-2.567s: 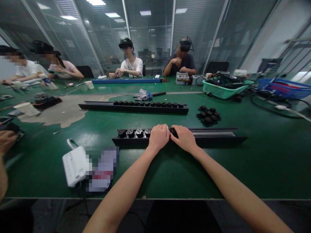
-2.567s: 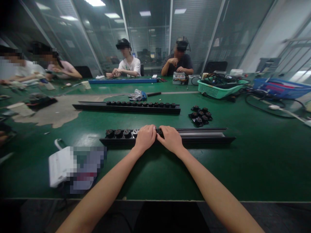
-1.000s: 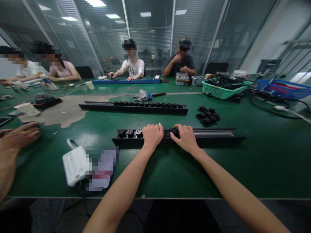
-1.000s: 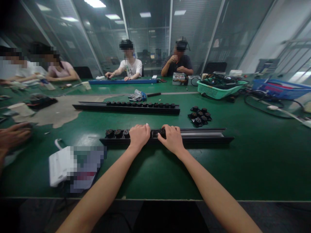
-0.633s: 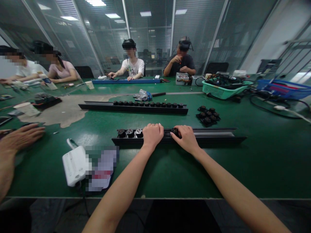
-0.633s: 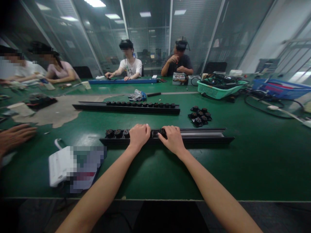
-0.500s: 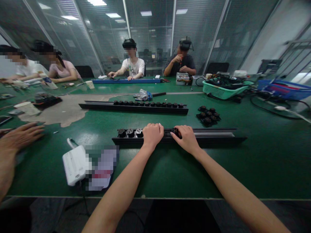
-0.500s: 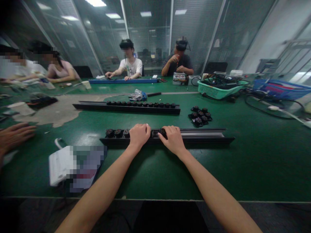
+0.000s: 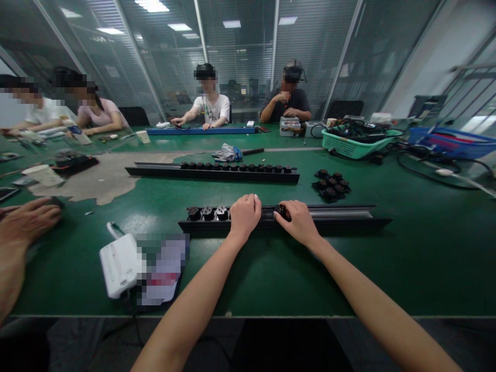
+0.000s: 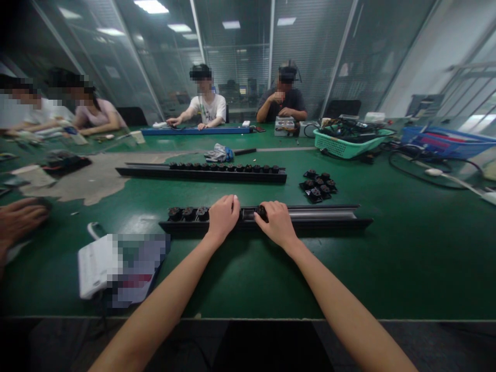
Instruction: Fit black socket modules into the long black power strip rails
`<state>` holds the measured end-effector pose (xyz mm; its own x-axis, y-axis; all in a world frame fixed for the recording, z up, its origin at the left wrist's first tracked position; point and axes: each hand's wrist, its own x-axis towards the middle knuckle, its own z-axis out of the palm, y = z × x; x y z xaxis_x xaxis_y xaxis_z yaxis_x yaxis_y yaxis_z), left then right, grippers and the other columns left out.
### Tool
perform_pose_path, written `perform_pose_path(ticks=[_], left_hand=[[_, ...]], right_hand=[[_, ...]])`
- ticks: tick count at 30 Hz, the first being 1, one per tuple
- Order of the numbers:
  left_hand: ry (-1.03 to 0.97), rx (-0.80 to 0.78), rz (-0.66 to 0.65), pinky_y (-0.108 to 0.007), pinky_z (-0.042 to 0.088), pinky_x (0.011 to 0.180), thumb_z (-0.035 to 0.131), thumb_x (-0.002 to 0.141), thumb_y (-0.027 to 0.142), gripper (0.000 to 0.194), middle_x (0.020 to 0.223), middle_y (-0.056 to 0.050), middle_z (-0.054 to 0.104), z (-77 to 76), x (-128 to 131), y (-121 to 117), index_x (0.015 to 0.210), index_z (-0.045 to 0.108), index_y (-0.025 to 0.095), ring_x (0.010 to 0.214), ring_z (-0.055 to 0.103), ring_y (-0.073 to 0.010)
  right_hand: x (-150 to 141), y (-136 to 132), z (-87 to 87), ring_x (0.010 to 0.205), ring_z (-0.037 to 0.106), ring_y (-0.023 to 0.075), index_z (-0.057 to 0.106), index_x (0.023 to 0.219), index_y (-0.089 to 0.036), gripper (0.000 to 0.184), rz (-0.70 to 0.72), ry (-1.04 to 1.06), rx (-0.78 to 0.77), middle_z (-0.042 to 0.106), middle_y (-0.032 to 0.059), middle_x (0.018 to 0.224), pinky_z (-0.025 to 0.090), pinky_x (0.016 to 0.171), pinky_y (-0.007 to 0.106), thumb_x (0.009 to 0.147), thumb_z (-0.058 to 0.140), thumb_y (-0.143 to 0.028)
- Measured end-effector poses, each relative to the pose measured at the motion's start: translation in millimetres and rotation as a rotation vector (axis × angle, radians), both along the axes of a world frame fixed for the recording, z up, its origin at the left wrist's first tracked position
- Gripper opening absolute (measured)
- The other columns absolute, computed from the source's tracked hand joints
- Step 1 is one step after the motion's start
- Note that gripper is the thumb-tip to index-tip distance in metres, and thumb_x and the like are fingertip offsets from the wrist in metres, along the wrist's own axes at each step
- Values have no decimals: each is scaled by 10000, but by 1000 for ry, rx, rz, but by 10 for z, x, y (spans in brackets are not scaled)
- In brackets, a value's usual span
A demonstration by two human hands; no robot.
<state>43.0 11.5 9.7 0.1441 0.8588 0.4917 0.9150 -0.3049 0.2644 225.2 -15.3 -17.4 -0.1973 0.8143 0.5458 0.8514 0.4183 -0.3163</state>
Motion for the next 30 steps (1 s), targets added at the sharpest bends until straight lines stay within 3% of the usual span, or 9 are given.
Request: perform_pose_path(ticks=[8,18,21,27,30], left_hand=[[-362,18,-258,-275,463,773,291,1032,298,398,849,-53,694,-6,-17,78,843,624,188,821,652,-167],[-417,22,-507,-289,482,809,293,1039,310,375,868,-51,680,-67,46,102,894,618,192,842,644,-162],[-339,44,-476,-291,475,828,273,1041,288,369,909,-62,675,-79,48,99,922,609,192,883,635,-167],[105,104,-162,-329,427,769,312,1021,306,377,868,-98,672,-72,54,18,839,616,177,876,616,-219],[190,70,-78,-346,411,771,311,1020,346,413,877,-112,691,-68,44,6,841,637,168,881,627,-238]], right_hand=[[26,1,0,890,562,241,619,1043,-154,266,-2,3,-5,664,92,934,384,857,379,911,532,-367],[48,14,-12,878,555,245,620,1023,-156,248,-11,-1,5,650,88,900,389,836,376,899,546,-357],[58,6,6,867,554,244,621,1018,-158,245,-14,0,-9,649,88,895,391,825,374,897,548,-358],[62,1,13,856,553,240,614,1017,-169,240,-11,9,-16,653,90,907,392,822,374,895,537,-360],[60,2,12,860,549,243,613,1022,-163,249,-11,-12,-12,650,94,900,390,825,376,898,524,-360]])
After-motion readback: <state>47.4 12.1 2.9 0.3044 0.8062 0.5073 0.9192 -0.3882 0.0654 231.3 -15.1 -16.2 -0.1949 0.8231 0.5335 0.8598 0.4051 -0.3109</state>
